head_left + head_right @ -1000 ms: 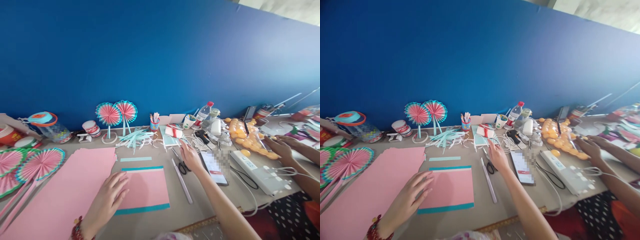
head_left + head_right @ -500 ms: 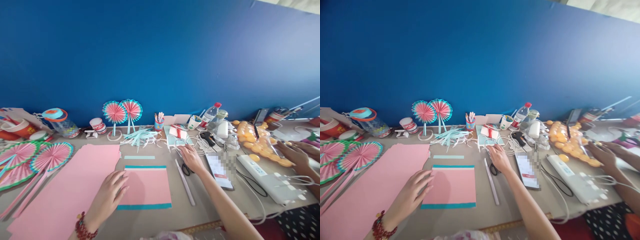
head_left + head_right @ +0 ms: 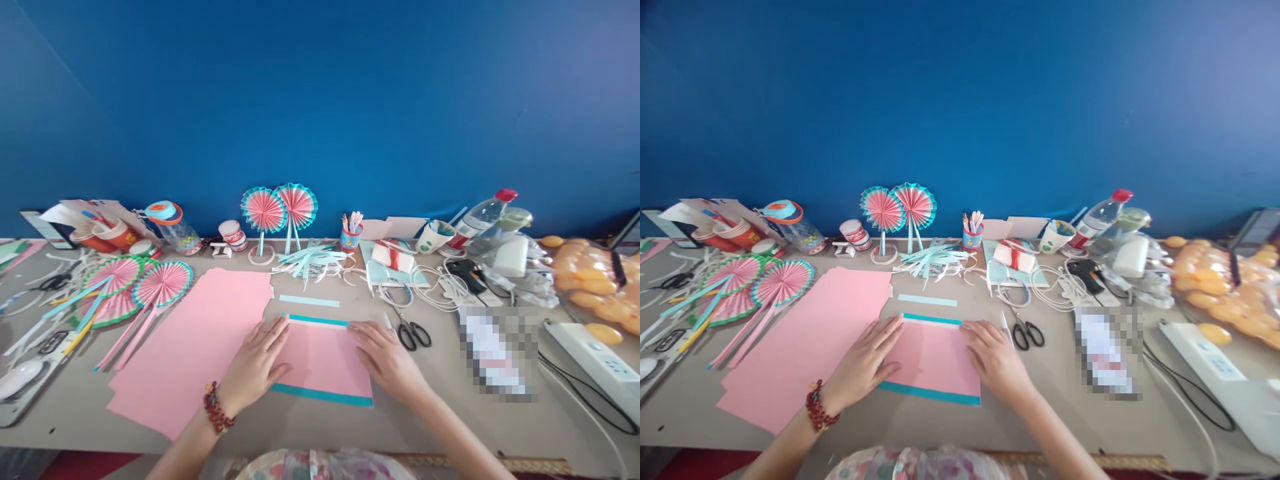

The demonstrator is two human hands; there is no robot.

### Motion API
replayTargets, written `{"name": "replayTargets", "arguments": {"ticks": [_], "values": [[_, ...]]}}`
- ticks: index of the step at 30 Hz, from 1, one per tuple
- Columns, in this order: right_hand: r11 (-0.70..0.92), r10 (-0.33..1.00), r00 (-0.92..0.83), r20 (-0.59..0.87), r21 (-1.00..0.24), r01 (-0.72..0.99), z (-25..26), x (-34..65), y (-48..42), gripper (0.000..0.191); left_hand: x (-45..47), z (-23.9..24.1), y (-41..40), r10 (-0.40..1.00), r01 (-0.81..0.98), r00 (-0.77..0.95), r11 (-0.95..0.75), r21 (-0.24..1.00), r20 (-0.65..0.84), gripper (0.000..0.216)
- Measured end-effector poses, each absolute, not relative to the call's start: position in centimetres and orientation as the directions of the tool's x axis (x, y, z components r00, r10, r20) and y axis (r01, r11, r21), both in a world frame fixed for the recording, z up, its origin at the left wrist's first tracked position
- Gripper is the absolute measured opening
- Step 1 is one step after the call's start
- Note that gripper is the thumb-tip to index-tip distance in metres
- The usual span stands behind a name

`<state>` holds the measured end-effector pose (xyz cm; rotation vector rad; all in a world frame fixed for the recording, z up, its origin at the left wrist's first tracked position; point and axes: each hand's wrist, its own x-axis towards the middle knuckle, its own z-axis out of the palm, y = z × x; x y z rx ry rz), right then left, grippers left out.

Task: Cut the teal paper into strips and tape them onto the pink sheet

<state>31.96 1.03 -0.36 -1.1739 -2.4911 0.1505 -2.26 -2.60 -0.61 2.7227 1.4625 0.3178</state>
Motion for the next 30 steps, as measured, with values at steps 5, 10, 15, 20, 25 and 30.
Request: {"name": "replayTargets", "arguments": {"ticks": [5, 10, 15, 20, 25, 30], "values": [[0.671, 0.736, -0.626, 0.257, -0.159, 0.724, -2.1, 29.7, -0.1, 0.055, -1.4, -1.9, -1.7, 0.809, 0.813, 0.573, -0.581, 0.032, 0.133, 0.079], [0.682, 0.718, -0.640, 0.272, -0.093, 0.726, -3.1, 30.0, 0.0, 0.060, -1.6, -2.9, -2.7, 0.839, 0.848, 0.521, -0.530, 0.020, 0.159, 0.080], [0.696, 0.708, -0.656, 0.263, -0.101, 0.711, -3.3, 30.5, 0.3, 0.062, 0.0, -1.9, -2.9, 0.874, 0.885, 0.452, -0.465, 0.036, 0.177, 0.074], [0.704, 0.703, -0.669, 0.242, -0.099, 0.703, -3.5, 30.8, 0.4, 0.064, 1.9, -2.3, -1.7, 0.781, 0.786, 0.604, -0.617, 0.045, 0.156, 0.085], [0.695, 0.711, -0.664, 0.230, -0.091, 0.713, -3.3, 30.8, 0.6, 0.066, 0.3, -3.7, -2.3, 0.805, 0.818, 0.565, -0.576, 0.008, 0.181, 0.085], [0.684, 0.728, -0.660, 0.187, -0.136, 0.716, -2.4, 30.5, 0.8, 0.063, -2.0, -3.6, -3.5, 0.861, 0.901, 0.424, -0.433, -0.034, 0.281, 0.088]]}}
